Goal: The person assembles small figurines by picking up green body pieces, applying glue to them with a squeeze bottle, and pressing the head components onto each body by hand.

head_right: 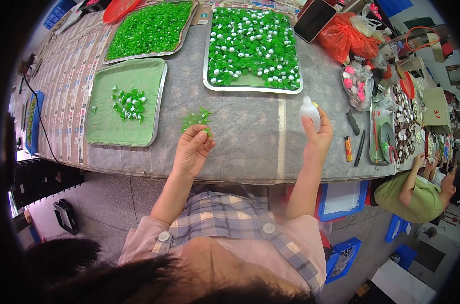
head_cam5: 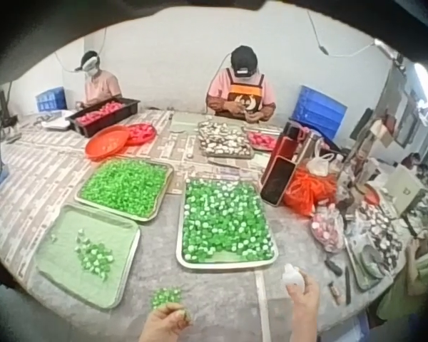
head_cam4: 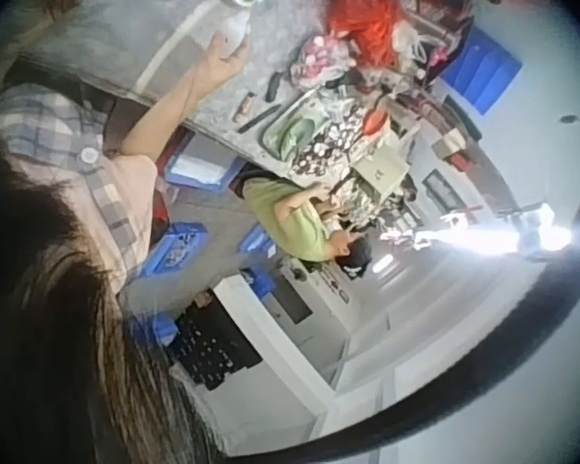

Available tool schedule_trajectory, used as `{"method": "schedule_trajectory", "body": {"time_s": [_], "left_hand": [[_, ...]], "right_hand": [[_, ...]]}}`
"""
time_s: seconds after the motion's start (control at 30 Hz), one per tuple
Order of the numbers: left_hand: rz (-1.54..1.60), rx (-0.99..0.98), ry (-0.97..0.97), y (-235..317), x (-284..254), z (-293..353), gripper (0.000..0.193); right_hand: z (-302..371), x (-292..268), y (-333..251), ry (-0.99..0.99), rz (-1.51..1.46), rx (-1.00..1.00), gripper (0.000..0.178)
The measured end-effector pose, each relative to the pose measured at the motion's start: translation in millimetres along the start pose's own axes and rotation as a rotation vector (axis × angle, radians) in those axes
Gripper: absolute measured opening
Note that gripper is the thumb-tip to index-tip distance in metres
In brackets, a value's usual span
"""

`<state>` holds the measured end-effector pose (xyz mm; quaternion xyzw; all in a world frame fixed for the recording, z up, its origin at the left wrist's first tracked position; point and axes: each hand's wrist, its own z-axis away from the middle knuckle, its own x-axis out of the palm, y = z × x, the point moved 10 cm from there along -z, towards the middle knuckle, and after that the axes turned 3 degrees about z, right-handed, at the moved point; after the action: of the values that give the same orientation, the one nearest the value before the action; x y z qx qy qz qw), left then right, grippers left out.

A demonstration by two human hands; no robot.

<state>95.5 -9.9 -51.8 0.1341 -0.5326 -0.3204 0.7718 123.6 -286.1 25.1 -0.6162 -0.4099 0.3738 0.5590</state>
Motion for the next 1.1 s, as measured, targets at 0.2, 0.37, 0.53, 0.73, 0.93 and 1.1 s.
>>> {"method": "schedule_trajectory", "body": {"time_s": [0.2, 0.37, 0.53, 0.73, 0.93, 1.1], "left_hand": [[0.008, -0.012, -0.015, -3, 2, -2, 0.01], [0.002, -0.016, 0.001, -5, 1, -3, 0.009], [0.047, -0.026, -0.041, -6, 0, -3, 0.01], [0.101, -0.004, -0.094, -1, 0, 1, 0.011], [0.115, 0.014, -0.051, 4, -8, 2, 0.009], [0.085, -0.018, -0.069, -4, 0, -1, 0.008]], "right_hand": [[-15, -30, 33, 0.051, 0.134, 0.026, 0.039], [-9, -33, 0, 0.183, 0.555, -0.234, 0.037], [9, 34, -85, 0.182, 0.773, -0.675, 0.019], [-47, 127, -10, -0.31, 1.174, -0.516, 0.013], [-55, 138, 8, -0.408, 1.285, -0.363, 0.013], [9, 139, 8, -0.643, 0.113, 0.11, 0.011]]}}
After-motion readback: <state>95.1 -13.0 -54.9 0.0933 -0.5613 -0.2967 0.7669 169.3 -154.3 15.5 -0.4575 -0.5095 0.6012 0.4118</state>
